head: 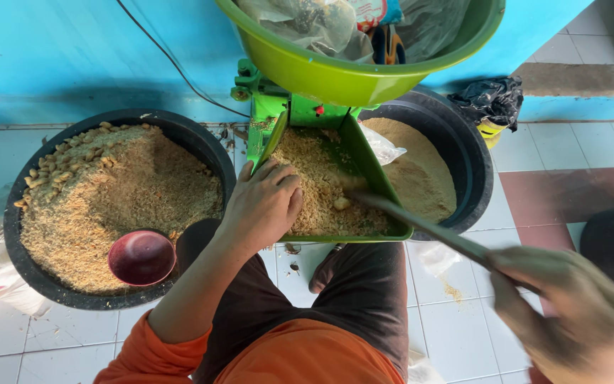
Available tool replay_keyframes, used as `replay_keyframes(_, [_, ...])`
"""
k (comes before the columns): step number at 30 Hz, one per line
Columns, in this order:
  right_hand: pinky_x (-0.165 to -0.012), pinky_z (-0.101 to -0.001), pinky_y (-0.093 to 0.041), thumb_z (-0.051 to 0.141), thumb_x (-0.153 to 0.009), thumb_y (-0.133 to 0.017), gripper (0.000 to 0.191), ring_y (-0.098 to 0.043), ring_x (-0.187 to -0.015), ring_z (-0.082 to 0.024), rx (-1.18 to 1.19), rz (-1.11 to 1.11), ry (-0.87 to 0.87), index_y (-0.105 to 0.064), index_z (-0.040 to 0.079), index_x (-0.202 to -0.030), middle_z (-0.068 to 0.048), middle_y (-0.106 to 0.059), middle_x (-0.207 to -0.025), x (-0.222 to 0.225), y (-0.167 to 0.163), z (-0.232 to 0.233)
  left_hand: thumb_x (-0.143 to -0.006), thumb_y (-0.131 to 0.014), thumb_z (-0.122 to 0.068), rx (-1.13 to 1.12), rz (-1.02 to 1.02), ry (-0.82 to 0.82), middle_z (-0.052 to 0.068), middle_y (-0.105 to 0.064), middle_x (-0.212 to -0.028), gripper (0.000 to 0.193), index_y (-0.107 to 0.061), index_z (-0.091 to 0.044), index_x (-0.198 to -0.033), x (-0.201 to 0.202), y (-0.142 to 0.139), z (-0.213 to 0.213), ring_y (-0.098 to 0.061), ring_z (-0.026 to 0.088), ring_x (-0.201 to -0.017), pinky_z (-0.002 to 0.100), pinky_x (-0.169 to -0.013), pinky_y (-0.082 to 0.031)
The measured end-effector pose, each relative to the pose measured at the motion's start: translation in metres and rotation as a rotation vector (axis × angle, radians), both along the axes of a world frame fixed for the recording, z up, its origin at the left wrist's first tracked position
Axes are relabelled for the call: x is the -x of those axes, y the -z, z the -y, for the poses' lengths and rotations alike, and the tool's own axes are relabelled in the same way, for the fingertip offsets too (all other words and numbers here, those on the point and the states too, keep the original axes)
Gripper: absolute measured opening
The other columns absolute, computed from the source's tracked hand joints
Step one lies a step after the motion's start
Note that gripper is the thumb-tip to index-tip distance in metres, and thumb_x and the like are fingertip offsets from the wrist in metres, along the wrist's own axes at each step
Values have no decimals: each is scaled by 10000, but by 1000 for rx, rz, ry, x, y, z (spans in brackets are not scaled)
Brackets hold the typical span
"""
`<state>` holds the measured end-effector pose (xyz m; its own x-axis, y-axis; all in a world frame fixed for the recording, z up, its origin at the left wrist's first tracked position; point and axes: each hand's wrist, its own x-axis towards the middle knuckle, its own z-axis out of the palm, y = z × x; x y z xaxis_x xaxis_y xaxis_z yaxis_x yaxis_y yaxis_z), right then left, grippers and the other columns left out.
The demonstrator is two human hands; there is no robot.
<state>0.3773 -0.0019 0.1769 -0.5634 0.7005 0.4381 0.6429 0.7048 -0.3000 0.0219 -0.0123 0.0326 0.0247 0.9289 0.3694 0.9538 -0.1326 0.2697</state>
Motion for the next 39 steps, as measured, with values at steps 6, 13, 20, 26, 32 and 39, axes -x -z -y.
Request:
replay_keyframes(6, [-780, -303, -610, 68, -842, -813, 223, -760, -946, -201, -63, -58, 27, -656, 67, -1000, -49, -761, -1080, 42, 28, 3, -926, -625, -194, -32, 12, -8, 80, -695, -1131, 178, -717, -58, -995, 0, 4, -2, -615, 292, -1194, 560, -1055, -389])
replay_keyframes(13, [-787, -289, -634, 34, -907, -805, 234, -744, -960, -216, -101, -348, -84, -635, 17, -1067, -110, -728, -1152, 91, 86, -24, -932, -626, -201, -39, 5, -14, 106, -695, -1189, 205, -722, -52, -1036, 2, 10, -3, -603, 294, -1219, 585, -1073, -370])
replay_keyframes(20, [-852, -374, -579, 14, -901, -780, 217, -706, -991, -296, -153, -267, -113, -638, -3, -1063, -133, -718, -1158, 109, 111, -34, -931, -632, -199, 19, 21, -16, 102, -693, -1188, 215, -704, -49, -1066, 1, 8, -2, -602, 302, -1235, 587, -1098, -361])
replay_keyframes(26, [-859, -372, -591, 1, -873, -783, 245, -720, -979, -302, -104, -192, -171, -664, -13, -1087, -152, -726, -1169, 122, 107, -39, -929, -642, -196, 10, 30, -26, 84, -693, -1169, 217, -697, -54, -1084, -1, 4, 0, -618, 284, -1216, 567, -1102, -383])
replay_keyframes(32, [-844, -352, -600, 6, -890, -781, 232, -737, -996, -260, -120, -238, -120, -634, 3, -1069, -147, -732, -1148, 108, 85, -7, -912, -658, -186, -17, 33, -32, 86, -699, -1144, 188, -703, -54, -1037, -2, 3, 0, -624, 277, -1191, 565, -1075, -393])
replay_keyframes(39, [-845, -379, -595, -26, -880, -784, 239, -726, -968, -258, -173, -193, -209, -644, 1, -1071, -152, -747, -1127, 138, 114, -37, -896, -655, -177, -22, 23, -30, 89, -700, -1156, 218, -708, -44, -1059, -1, 5, 0, -630, 274, -1190, 540, -1071, -395])
